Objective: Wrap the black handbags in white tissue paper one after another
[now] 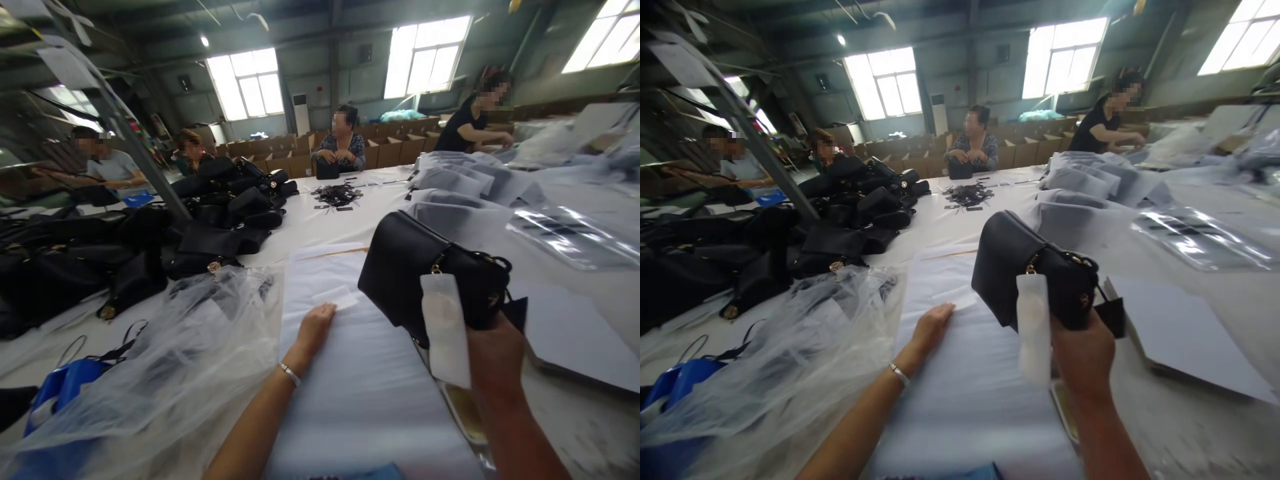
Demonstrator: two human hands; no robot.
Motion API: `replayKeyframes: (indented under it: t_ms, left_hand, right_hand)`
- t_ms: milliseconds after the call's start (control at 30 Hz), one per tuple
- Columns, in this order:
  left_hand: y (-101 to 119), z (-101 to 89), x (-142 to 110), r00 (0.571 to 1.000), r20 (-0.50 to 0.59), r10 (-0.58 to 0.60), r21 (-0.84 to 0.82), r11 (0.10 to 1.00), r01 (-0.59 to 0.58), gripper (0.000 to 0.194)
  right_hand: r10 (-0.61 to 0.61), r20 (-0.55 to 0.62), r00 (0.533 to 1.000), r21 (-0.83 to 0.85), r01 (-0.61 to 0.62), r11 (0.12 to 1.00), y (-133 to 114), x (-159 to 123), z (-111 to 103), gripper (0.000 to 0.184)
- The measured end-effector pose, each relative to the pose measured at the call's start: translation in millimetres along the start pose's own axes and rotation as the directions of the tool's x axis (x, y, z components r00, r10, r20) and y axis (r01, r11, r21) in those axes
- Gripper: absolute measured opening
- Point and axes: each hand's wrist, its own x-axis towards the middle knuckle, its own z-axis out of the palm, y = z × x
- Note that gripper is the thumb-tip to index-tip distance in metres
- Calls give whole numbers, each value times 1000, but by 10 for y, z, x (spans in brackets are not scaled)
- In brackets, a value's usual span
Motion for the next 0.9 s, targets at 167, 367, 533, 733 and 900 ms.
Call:
replayKeyframes:
  t_ms: [167,367,533,733,900]
  left_hand:
    - [-473,-690,-337,957,-218,-193,38,978,206,32]
    - [-699,-1922,-940,587,-743,-321,78,830,552,73]
    - [26,-1589,-1128,750,-404,-524,-561,789,249,56]
    - [703,-921,-1306,952,288,-108,-826,475,304,73]
    - [402,-1240,-1555,876,406,-261,-541,705,460,59]
  right_hand:
    - [-78,2,997,-199,77,977,-235,-122,137,48]
    - [-656,81,751,-142,660,738,-249,-346,369,50]
    - [-857,253,450,49,878,476,-345,-473,554,71]
    - [-863,386,324,63,925,376,-415,-621,567,72]
    - [-813,491,312,54,921,386,-290,-718,504,70]
